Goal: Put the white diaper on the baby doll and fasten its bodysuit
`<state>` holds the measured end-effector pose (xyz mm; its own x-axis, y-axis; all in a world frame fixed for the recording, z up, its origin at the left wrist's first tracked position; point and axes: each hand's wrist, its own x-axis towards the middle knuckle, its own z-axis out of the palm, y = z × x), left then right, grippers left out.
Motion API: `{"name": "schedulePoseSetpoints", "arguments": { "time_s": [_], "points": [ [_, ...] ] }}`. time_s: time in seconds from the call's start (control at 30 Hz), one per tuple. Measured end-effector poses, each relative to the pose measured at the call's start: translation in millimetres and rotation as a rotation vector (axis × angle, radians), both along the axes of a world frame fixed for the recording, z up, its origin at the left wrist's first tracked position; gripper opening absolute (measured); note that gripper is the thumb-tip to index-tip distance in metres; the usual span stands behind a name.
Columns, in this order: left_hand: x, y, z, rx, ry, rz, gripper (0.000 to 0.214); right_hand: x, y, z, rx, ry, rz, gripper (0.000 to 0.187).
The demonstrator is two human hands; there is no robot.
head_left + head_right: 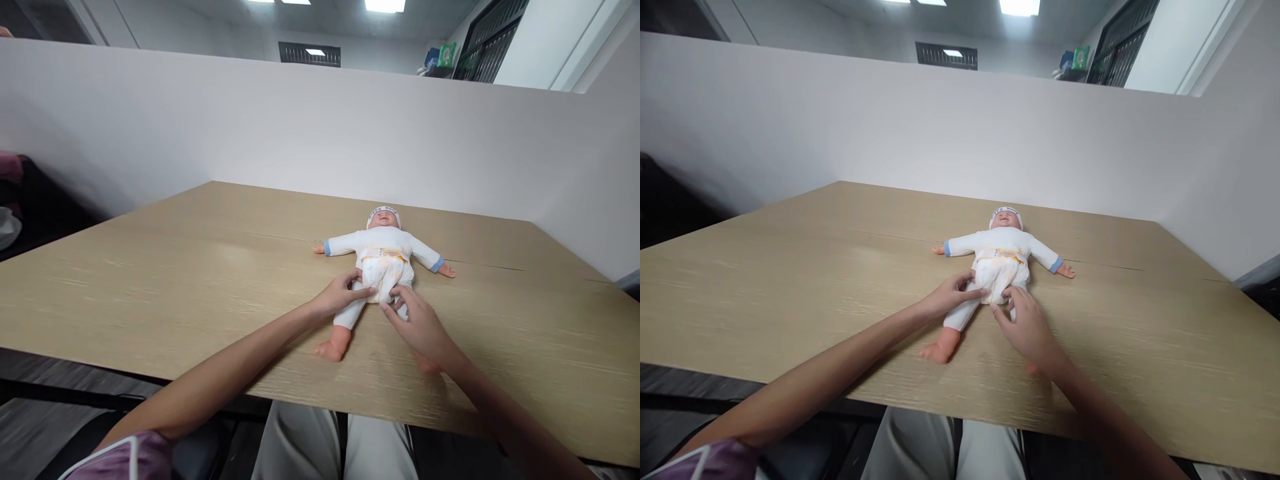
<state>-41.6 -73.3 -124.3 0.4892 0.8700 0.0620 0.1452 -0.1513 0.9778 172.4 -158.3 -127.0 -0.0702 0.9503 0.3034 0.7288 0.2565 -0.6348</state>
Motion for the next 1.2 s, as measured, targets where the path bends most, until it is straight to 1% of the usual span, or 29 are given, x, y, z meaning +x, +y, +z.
{"name": "schedulePoseSetpoints", "arguments": {
  "time_s": [0.17,0.27,0.37,0.43,0.5,0.57,0.6,0.73,0.83,0.93,1.0,1.07,1.13,1.2],
  "points": [
    [-0.5,1.1,-2.9,-0.091,-0.084,-0.025,0.050,-0.2,0.6,0.7,-0.008,0.034,-0.040,0.023],
    [-1.8,2.1,-1.1,-0.086,-0.098,-0.029,0.048,-0.7,-0.1,1.6,-0.023,0.025,-0.058,0.022],
    [-2.8,3.1,1.3,-0.056,-0.041,-0.033,0.048,1.3,3.3,3.2,-0.050,0.086,-0.072,0.023],
    [-2.9,3.2,2.2,-0.037,0.009,-0.025,0.051,4.4,7.6,4.5,-0.047,0.170,-0.075,0.027],
    [-2.7,2.9,2.5,-0.022,0.025,-0.011,0.053,8.9,11.9,6.2,-0.040,0.235,-0.102,0.036],
    [-2.3,2.4,2.9,-0.020,0.011,-0.002,0.053,14.4,14.9,8.8,-0.049,0.250,-0.156,0.043],
    [-2.2,2.2,3.3,-0.019,0.003,0.000,0.051,17.3,15.8,10.4,-0.061,0.240,-0.175,0.044],
    [-2.8,1.2,7.8,0.032,0.036,0.014,0.044,24.5,15.0,16.6,-0.100,0.138,-0.165,0.030],
    [-3.8,0.0,11.8,0.085,0.090,0.001,0.041,23.2,11.7,18.9,-0.049,0.038,-0.172,0.022],
    [-4.1,-0.3,12.5,0.129,0.127,-0.010,0.042,19.2,9.0,17.2,0.015,-0.062,-0.189,0.025],
    [-3.6,0.3,11.0,0.149,0.125,-0.017,0.043,16.9,9.1,13.6,0.032,-0.089,-0.189,0.028],
    [-2.9,1.2,9.0,0.155,0.097,-0.022,0.044,15.3,11.3,8.7,0.017,-0.061,-0.149,0.029],
    [-2.1,1.9,7.4,0.152,0.075,-0.016,0.045,14.2,14.8,3.7,-0.009,0.010,-0.101,0.030],
    [-1.7,1.9,6.2,0.151,0.066,0.007,0.046,13.6,18.7,-0.5,-0.029,0.103,-0.087,0.032]
  ]
}}
